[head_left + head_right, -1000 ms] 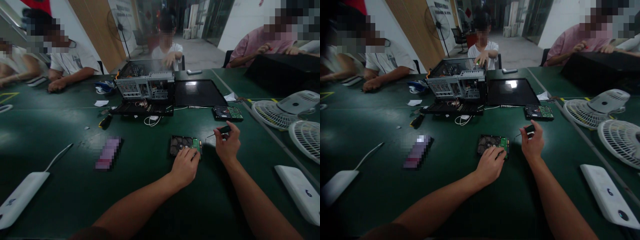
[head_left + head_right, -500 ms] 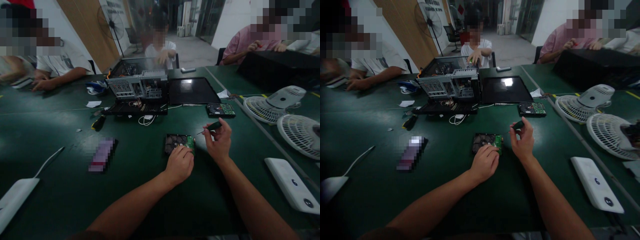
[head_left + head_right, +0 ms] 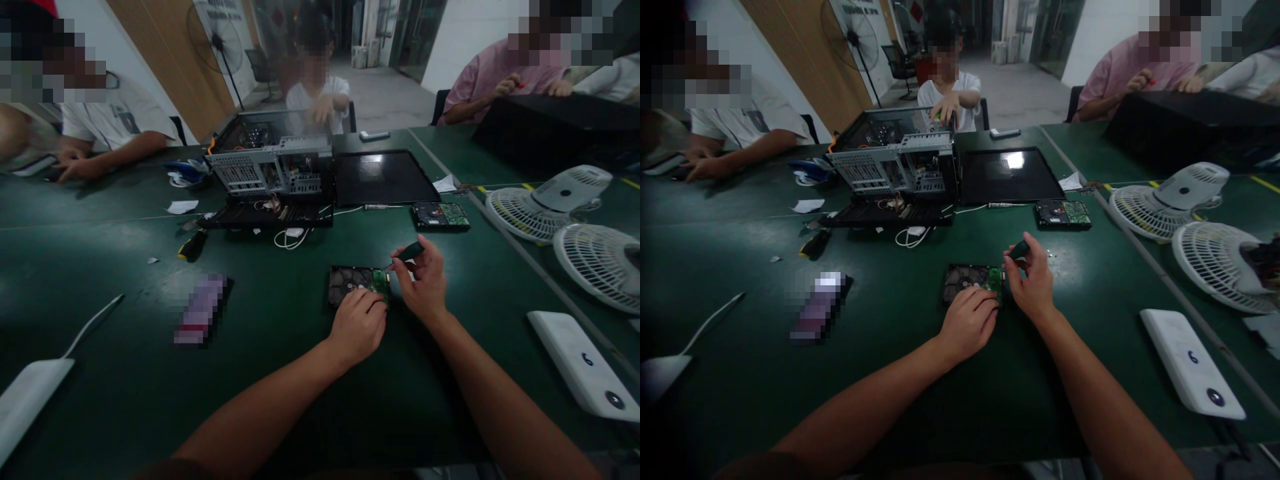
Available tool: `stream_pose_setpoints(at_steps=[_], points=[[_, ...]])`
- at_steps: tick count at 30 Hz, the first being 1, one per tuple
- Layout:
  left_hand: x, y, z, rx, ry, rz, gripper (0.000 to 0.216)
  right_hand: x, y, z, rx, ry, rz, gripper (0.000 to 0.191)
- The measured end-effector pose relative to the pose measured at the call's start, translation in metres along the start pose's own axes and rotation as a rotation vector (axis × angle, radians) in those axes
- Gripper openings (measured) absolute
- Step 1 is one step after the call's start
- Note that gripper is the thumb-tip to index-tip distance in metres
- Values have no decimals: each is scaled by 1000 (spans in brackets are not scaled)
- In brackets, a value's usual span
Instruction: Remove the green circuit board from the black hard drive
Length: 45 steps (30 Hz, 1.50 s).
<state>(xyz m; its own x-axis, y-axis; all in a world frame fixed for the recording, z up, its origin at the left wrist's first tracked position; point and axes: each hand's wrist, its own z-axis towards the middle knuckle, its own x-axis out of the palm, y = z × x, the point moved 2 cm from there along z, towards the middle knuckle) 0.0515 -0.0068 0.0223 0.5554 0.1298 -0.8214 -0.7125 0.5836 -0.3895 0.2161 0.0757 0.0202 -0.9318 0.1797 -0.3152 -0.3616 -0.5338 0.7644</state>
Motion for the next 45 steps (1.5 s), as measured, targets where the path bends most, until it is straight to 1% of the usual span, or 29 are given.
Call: stream_pose_setpoints(at_steps=[5, 11, 13, 16, 19, 22, 25, 29, 33, 39, 45], points=[[2, 2, -1, 5, -3, -5, 19, 0, -1, 1, -40, -2, -33, 69], [8, 5, -3, 25, -44, -19, 18, -3, 4, 3, -233, -75, -336, 70], [8, 5, -3, 26, -42, -19, 18, -4, 8, 4, -271, -47, -339, 70], [6, 5, -2, 28, -39, -19, 18, -2, 10, 6, -280, -12, -289, 69], [4, 4, -2, 30, -37, -22, 18, -1, 8, 6, -283, -73, -308, 70], [4, 4, -2, 32, -45, -22, 19, -1, 5, 6, -343, -159, -391, 68], [4, 5, -2, 32, -50, -19, 19, -1, 6, 7, -391, -141, -414, 67], [4, 4, -2, 27, -51, -25, 18, -1, 8, 6, -366, -93, -338, 68], [5, 5, -2, 31, -57, -23, 19, 1, 5, 4, -346, -108, -308, 71], [8, 6, -3, 28, -53, -18, 18, -1, 0, 4, -369, -150, -359, 69], [7, 5, -3, 18, -51, -20, 18, -5, 4, 4, -360, -118, -366, 66]])
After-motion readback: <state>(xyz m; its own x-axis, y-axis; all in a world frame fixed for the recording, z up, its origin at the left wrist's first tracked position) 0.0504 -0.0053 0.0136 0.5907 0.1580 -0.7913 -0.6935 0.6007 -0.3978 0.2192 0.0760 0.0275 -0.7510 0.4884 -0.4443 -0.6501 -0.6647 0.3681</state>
